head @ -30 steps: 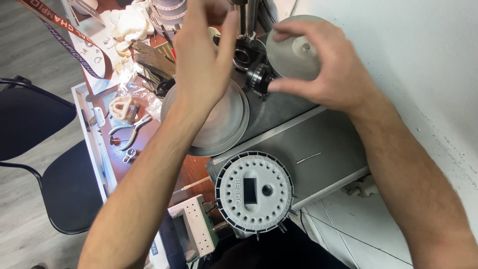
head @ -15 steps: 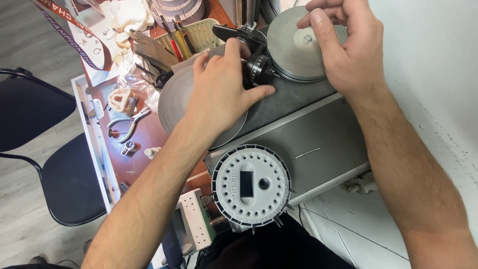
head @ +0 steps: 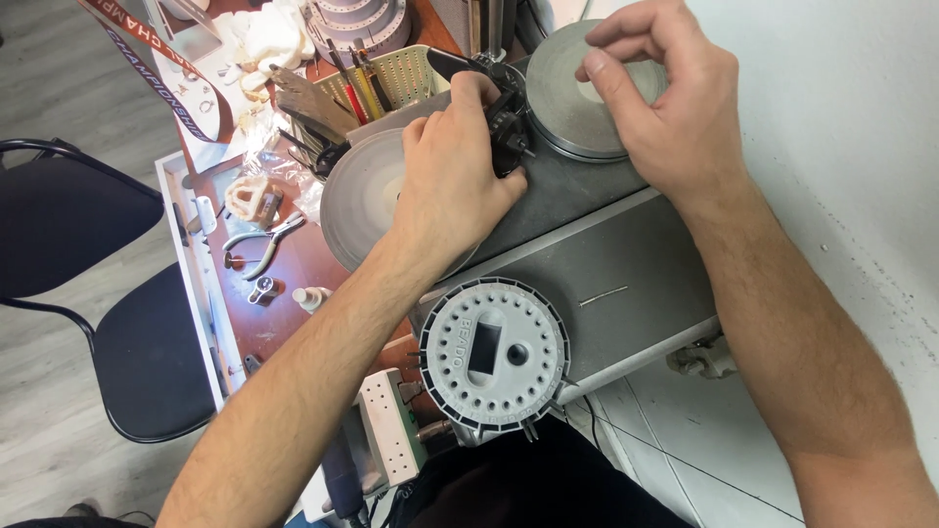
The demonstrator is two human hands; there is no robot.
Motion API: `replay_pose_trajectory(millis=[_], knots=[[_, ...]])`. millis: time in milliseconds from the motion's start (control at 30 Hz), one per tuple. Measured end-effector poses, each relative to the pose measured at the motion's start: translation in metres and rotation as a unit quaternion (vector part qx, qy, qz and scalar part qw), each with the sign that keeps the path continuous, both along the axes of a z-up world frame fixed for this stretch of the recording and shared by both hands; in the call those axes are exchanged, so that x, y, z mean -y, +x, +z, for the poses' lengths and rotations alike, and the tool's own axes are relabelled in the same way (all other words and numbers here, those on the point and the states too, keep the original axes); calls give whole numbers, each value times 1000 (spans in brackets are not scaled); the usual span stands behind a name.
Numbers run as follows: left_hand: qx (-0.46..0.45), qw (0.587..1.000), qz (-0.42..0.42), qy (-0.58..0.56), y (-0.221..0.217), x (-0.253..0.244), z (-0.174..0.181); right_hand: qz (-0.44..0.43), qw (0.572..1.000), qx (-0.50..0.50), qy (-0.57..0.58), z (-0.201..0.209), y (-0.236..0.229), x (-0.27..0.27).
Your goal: Sharpening a jewelry tool using a specialized sharpening machine and a precision jig to maintain specific angles.
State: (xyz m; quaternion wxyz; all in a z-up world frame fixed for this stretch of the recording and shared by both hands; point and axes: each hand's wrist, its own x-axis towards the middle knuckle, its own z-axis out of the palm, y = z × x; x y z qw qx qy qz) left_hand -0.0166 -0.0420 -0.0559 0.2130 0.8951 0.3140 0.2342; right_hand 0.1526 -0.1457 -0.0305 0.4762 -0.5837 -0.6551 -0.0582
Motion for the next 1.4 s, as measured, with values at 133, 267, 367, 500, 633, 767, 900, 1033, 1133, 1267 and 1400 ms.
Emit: replay_pose_trajectory(millis=[133, 267, 367, 500, 633, 767, 900, 1033, 1133, 1267, 1400], knots=[[1, 1000, -6, -23, -1, -4, 0, 61, 996, 49, -31, 6, -1, -1], [7, 1000, -23, -18, -5, -17, -8, 50, 983, 147, -99, 0, -6, 2], [-4, 996, -63, -66, -10, -33, -3, 66, 968, 218, -103, -8, -11, 3], [-28, 960, -43, -274, -11, -46, 20, -10, 945, 325, -21, -24, -17, -4], [-28, 957, -36, -285, -4, -53, 18, -47, 931, 361, -7, -31, -19, -9], [-37, 957, -38, -285, -3, -58, 23, -43, 935, 352, 13, -31, -20, -12], [-70, 949, -45, -303, -2, -61, 28, -46, 923, 377, 59, -30, -21, -15], [-92, 947, -78, -298, -3, -60, 31, -49, 924, 371, 76, -34, -21, -16], [-113, 938, -60, -324, -4, -56, 41, -52, 919, 382, 89, -33, -21, -16], [-96, 947, -92, -292, 1, -67, 24, -75, 910, 397, 95, -31, -22, -12], [-74, 944, -123, -296, -4, -67, 27, -79, 922, 370, 77, -27, -28, -8]])
